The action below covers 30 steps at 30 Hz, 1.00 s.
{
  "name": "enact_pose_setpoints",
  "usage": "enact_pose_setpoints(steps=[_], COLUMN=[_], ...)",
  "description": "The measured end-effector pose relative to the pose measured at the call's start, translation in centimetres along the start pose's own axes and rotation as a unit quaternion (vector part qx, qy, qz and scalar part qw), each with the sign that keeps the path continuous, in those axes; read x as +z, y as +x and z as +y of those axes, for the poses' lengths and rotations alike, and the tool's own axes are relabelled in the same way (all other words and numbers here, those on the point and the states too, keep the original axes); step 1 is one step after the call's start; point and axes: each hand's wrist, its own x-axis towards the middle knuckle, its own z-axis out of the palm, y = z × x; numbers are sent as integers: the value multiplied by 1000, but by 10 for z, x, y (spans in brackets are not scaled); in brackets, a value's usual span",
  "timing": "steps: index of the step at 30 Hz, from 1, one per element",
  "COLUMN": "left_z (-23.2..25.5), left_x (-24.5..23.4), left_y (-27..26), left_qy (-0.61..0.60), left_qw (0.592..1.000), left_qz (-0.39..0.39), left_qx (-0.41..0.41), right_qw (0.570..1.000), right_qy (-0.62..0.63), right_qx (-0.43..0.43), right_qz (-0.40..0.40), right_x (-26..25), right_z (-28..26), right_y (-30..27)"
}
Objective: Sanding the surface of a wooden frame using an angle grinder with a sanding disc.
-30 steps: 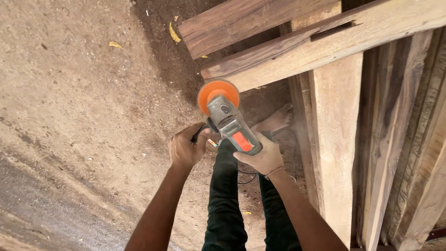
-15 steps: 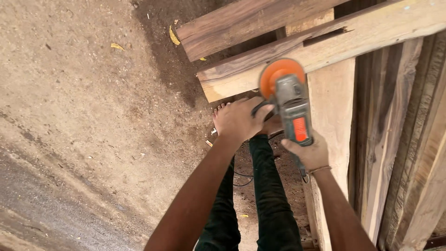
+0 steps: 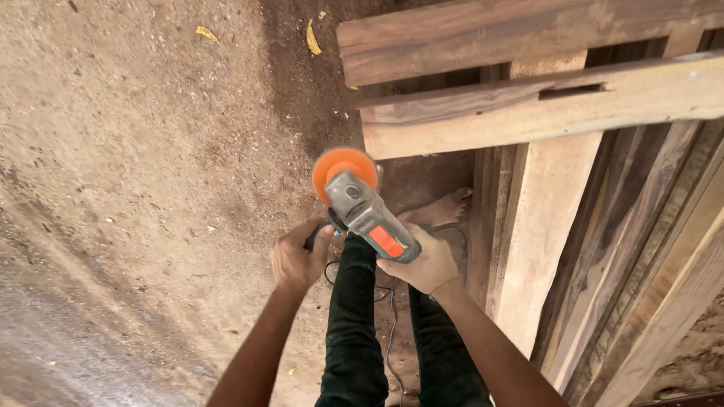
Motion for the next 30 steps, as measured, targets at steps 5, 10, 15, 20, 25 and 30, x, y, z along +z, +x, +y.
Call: enact_pose_setpoints(steps=[5, 10, 15, 20, 25, 30], left_z=[34, 70, 66, 58, 57, 52], left_x=[31, 59, 55, 48, 46, 55], left_y=[-16, -5, -1, 7, 15, 41], left_qy=[-75, -161, -161, -159, -164, -81], left_qw=[995, 985, 987, 987, 986, 978], left_qz=[52, 26, 25, 28, 14, 145], left_qx=[32, 51, 18, 11, -22, 122], right_qw=[994, 991, 986, 992, 984, 989], right_qy=[-110, -114, -152, -107, -168, -135], right_qx=[-24, -25, -42, -65, -62, -55], right_qz=[1, 62, 48, 33, 10, 14], right_x=[-34, -72, -72, -67, -72, -75], right_z=[26, 44, 26, 18, 18, -21], right_y=[-14, -13, 3, 14, 28, 44])
